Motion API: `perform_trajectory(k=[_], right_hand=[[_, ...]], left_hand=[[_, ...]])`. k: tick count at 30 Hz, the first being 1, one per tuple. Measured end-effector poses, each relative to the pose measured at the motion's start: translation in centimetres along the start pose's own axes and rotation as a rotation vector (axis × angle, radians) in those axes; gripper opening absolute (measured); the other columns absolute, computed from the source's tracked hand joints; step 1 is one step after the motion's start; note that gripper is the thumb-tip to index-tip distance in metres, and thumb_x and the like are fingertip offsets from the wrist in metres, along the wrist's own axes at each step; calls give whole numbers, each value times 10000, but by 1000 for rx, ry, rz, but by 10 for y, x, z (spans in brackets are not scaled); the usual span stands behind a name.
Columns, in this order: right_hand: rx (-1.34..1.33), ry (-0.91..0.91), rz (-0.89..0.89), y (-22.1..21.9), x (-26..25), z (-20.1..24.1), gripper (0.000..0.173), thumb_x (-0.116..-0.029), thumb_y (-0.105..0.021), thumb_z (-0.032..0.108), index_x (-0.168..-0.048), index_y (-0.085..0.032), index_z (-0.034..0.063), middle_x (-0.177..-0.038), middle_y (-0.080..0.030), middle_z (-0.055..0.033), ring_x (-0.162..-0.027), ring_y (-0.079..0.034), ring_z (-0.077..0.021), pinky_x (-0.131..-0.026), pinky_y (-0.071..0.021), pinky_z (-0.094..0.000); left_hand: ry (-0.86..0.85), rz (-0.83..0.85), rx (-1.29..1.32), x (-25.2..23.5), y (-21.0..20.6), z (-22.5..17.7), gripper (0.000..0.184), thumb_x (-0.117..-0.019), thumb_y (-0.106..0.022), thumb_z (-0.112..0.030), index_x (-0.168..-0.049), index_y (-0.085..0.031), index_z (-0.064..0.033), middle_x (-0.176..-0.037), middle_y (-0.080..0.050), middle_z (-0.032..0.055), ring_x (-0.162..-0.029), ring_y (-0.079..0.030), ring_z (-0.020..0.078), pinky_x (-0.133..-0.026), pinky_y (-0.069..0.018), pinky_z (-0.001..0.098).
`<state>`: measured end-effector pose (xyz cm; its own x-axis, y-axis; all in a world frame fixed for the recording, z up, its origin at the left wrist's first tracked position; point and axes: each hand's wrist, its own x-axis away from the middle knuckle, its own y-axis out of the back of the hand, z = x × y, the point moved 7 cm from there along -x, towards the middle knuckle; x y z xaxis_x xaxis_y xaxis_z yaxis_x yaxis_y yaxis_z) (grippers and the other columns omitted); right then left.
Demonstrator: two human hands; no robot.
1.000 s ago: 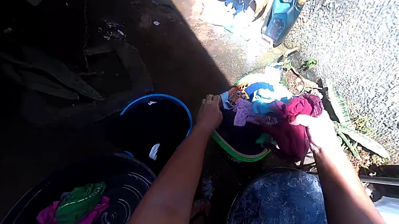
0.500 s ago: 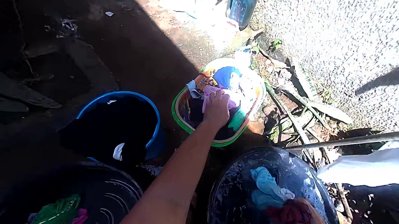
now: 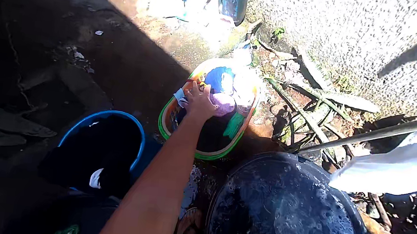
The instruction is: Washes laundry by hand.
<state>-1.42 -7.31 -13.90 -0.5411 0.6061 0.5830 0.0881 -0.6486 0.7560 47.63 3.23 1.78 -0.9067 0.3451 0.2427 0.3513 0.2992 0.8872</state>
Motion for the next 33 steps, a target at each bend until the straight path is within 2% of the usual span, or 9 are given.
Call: perform_trajectory(k=[2, 4, 6, 10, 12, 16, 22, 27, 33], right_hand=[[144, -10, 351, 11, -5, 12, 556, -1080, -487, 284, -1515, -418, -54, -1548, -452, -241, -1458, -417, -336, -1222, -307, -444], [129, 282, 59, 15, -18, -3, 508, -992, -581, 267, -1303, -603, -133, -1308, -609, -345, -1258, -577, -471, -1118, -416, -555], [274, 82, 405, 43, -24, 10, 552, -1039, -562, 256, -1467, -474, -82, -1537, -414, -330, -1466, -348, -486, -1209, -258, -621], [164, -79, 239, 66, -1, 8, 823, -841, -807, 447, -1515, -502, 86, -1625, -293, -287, -1476, -282, -531, -1124, -290, -739], [107, -139, 256, 58, 8, 2, 895, -813, -840, 456, -1493, -488, -7, -1605, -292, -324, -1450, -332, -532, -1140, -344, -673], [193, -155, 547, 22, 19, -2, 472, -1054, -554, 224, -1379, -547, -118, -1458, -505, -337, -1415, -432, -480, -1178, -308, -616], [91, 77, 237, 16, 19, 4, 638, -1007, -612, 302, -1498, -444, -70, -1529, -450, -297, -1461, -386, -435, -1218, -270, -574], [136, 24, 141, 58, 32, 39, 444, -952, -660, 352, -1241, -703, 18, -1348, -622, -252, -1343, -493, -473, -1083, -369, -690], [-394, 473, -56, 113, 25, 189, 581, -958, -689, 302, -1447, -550, 22, -1467, -536, -216, -1371, -507, -329, -1162, -394, -468]], left_hand=[[79, 14, -16, -25, -7, 22, 986, -850, -786, -540, -1634, -254, -266, -1707, 12, 216, -1530, -55, 539, -1076, -198, 820], [71, 68, 28, -49, -20, 36, 1131, -834, -770, -603, -1661, -112, -200, -1690, -18, 270, -1521, -112, 543, -1108, -207, 782], [-12, 139, 146, -69, -37, 42, 1161, -837, -780, -570, -1654, -93, -111, -1637, -203, 322, -1489, -265, 514, -1148, -276, 705], [-11, 155, 269, -72, -41, 48, 861, -854, -792, -430, -1506, -429, 0, -1438, -520, 300, -1365, -474, 467, -1106, -364, 677], [-19, 49, 284, -68, -28, 43, 687, -866, -793, -350, -1371, -545, 43, -1313, -590, 324, -1265, -546, 495, -1038, -406, 705], [-77, -64, 451, -37, 12, 32, 513, -860, -767, -202, -1268, -583, 47, -1227, -621, 300, -1183, -588, 454, -989, -441, 681], [-139, -214, 1021, 15, 100, 19, 340, -827, -665, -92, -1157, -588, -68, -967, -656, 40, -843, -651, 111, -743, -569, 343], [-364, -191, 1362, 51, 161, -15, 157, -970, -529, -80, -1113, -592, -80, -907, -655, 16, -818, -655, 107, -743, -571, 316], [-572, -143, 1687, 92, 193, -65, 203, -1051, -350, -54, -1128, -538, -57, -937, -657, 67, -880, -672, 167, -822, -586, 381]])
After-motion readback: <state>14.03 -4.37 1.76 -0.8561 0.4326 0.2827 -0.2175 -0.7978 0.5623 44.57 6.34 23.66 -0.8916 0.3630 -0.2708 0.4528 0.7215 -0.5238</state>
